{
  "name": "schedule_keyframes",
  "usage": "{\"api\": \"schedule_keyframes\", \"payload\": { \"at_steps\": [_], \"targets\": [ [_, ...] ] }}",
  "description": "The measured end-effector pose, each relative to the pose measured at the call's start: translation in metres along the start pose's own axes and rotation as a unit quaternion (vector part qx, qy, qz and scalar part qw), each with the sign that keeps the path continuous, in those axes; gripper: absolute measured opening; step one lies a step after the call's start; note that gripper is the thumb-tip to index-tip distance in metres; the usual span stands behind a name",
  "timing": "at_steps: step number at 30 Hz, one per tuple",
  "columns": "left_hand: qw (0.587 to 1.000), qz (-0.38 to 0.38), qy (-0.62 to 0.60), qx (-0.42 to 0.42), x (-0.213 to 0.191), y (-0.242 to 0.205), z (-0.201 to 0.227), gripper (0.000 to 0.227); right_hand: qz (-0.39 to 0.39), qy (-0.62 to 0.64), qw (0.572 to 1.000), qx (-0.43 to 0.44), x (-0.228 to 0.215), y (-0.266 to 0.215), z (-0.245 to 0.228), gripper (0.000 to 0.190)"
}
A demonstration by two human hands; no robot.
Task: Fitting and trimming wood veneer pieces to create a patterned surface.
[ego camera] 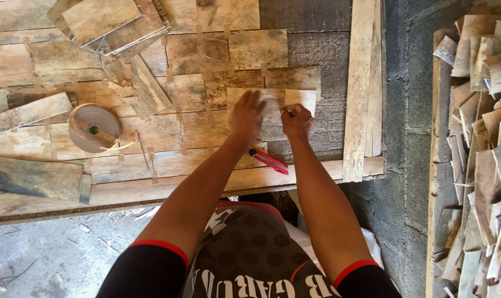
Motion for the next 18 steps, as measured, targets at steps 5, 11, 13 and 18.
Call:
{"api": "schedule_keyframes", "payload": {
  "at_steps": [5, 11, 13, 18],
  "targets": [
    [0.991, -0.085, -0.019, 0.097, -0.002, 0.017, 0.019, 0.063, 0.013, 0.011, 0.999, -0.044, 0.002, 0.005, 0.007, 0.011],
    [0.985, -0.153, -0.014, 0.081, 0.001, 0.025, 0.022, 0.07, -0.021, -0.016, 0.993, -0.116, -0.017, -0.011, 0.016, 0.016],
    [0.983, -0.169, -0.015, 0.076, -0.002, 0.028, 0.022, 0.071, -0.013, -0.049, 0.99, -0.132, -0.027, -0.033, 0.026, 0.018],
    [0.98, -0.179, -0.035, 0.076, -0.03, 0.029, 0.034, 0.056, -0.115, -0.263, 0.939, -0.19, -0.048, -0.127, 0.018, 0.04]
  ]
}}
Point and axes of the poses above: each hand's wrist, its own y-axis towards the middle knuckle, its own x-axis out of the palm, z = x × y, the point moved 3 cm from there along y, towards the middle knuckle, and after that the axes turned 13 degrees about x, right-handed, at the moved point
